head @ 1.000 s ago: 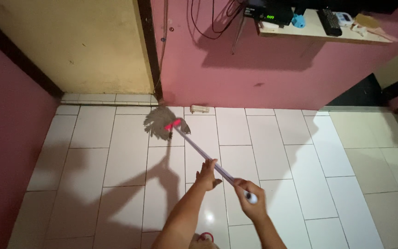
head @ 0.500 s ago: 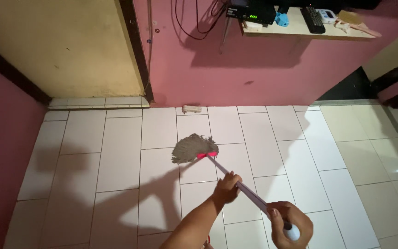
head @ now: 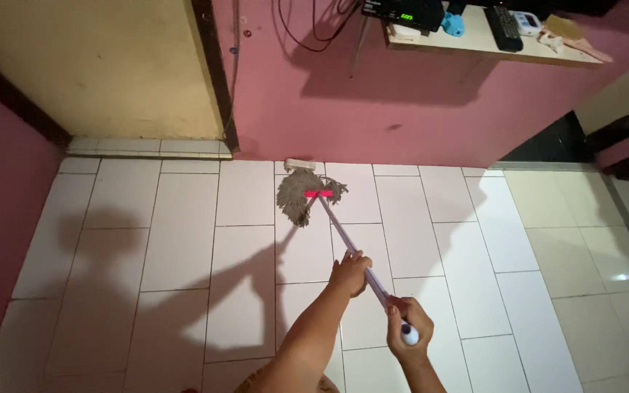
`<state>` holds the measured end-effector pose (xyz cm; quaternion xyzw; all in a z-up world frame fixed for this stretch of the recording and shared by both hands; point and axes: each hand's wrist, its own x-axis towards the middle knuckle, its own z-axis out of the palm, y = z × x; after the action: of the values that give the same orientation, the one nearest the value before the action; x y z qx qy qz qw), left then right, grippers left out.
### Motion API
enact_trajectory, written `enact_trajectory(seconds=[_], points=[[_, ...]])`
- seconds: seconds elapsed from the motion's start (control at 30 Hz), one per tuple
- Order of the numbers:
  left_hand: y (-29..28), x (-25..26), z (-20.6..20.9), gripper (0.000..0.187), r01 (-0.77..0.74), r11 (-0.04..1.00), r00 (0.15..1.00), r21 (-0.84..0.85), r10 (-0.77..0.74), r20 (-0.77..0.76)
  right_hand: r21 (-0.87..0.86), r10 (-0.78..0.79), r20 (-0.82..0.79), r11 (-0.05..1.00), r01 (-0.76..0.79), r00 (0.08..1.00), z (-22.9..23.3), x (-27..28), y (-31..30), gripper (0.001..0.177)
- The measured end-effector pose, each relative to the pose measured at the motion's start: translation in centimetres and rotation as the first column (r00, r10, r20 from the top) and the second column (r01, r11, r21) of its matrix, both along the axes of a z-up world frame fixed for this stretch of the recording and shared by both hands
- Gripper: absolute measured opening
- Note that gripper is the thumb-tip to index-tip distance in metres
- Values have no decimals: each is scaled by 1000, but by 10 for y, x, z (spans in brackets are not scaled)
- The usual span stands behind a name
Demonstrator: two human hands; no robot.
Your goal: Mop the tiled floor using a wet mop
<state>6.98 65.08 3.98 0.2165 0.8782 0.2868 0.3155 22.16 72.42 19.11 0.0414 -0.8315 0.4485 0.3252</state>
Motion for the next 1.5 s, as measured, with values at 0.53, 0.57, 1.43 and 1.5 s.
enact_trajectory(seconds=[0.53, 0.57, 1.43, 1.5], points=[[-54, 47, 45, 52, 34, 993, 986, 111, -52, 158, -456, 322, 127, 859, -233, 938, 85, 6, 84, 29], [-61, 52, 14, 48, 21, 987, 1000, 159, -21, -3, -473, 443, 92, 808, -352, 892, 78, 2, 80, 29], [-557, 196, -55, 21, -844, 534, 537, -62, 836, -114, -342, 912, 218, 404, -848, 346, -25, -5, -374, 17], [-579, 214, -23, 17, -845, 449, 488, -292, 870, -75, -368, 955, 214, 272, -889, 204, -36, 8, -402, 6]])
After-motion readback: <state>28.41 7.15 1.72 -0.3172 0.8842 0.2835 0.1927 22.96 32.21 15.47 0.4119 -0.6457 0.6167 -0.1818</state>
